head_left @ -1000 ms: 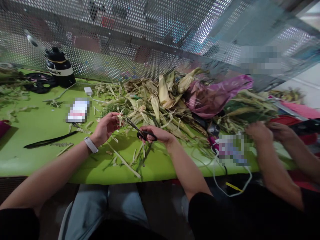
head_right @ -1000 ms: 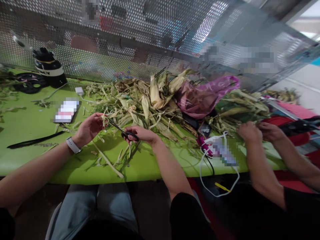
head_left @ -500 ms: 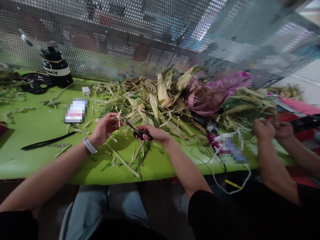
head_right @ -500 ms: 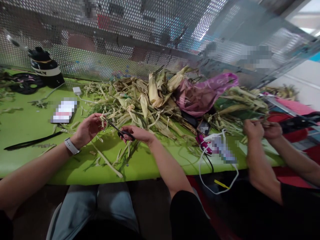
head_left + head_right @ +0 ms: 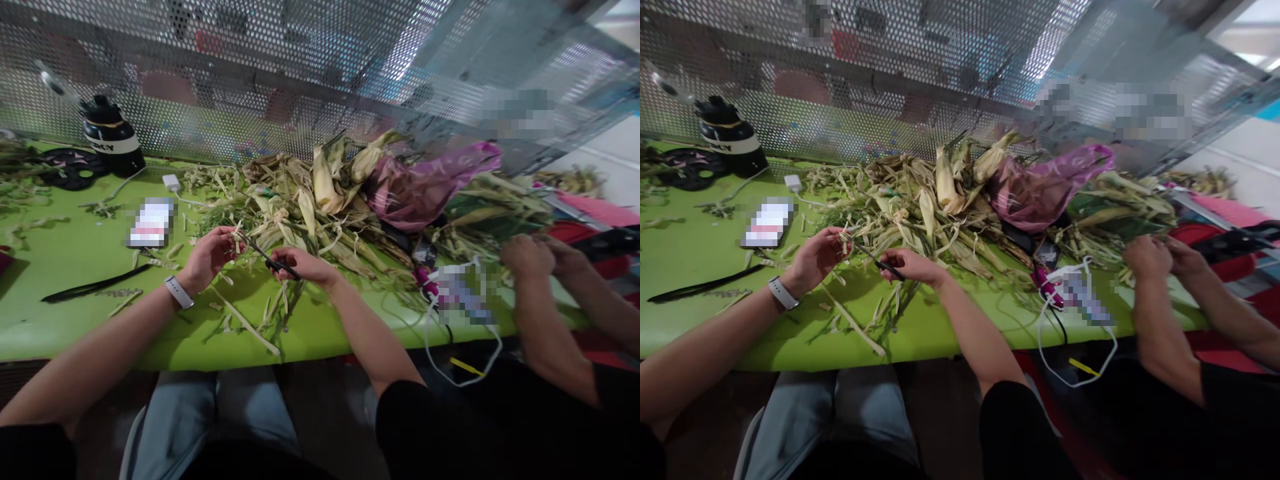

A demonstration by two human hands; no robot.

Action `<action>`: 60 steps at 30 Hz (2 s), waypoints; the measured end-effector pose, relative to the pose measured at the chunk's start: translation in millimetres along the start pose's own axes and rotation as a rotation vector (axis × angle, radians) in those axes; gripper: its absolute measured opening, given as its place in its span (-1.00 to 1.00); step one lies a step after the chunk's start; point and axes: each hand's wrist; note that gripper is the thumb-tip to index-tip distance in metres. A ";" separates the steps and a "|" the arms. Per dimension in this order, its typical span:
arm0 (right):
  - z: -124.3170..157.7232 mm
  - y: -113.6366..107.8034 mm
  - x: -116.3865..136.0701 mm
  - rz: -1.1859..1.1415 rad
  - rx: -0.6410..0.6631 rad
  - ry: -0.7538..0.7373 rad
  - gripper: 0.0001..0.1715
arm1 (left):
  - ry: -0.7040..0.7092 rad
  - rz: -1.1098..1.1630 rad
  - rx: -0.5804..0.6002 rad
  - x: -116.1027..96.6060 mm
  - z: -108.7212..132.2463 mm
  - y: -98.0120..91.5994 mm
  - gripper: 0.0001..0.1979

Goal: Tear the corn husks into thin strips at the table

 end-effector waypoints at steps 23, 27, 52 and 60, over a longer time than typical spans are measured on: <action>0.9 -4.1 -1.3 0.063 -0.084 -0.125 -0.45 | 0.081 -0.042 -0.157 -0.3 -4.9 -5.1 -0.78; -2.5 -4.9 -1.5 0.068 -0.137 -0.088 -0.40 | 0.126 -0.078 -0.220 -0.4 -5.5 -5.7 -0.74; -2.5 -2.1 2.5 0.108 -0.152 -0.027 -0.43 | 0.168 -0.171 -0.153 3.4 -5.0 -7.1 -0.80; -4.1 -4.3 -1.0 0.140 -0.141 -0.023 -0.41 | 0.162 -0.231 -0.108 2.4 -3.3 -6.7 -0.81</action>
Point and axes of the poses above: each hand's wrist, its own z-axis away from the middle knuckle, its own y-axis out of the palm, x = y × z, and after that the axes turned 11 degrees about x, right-handed
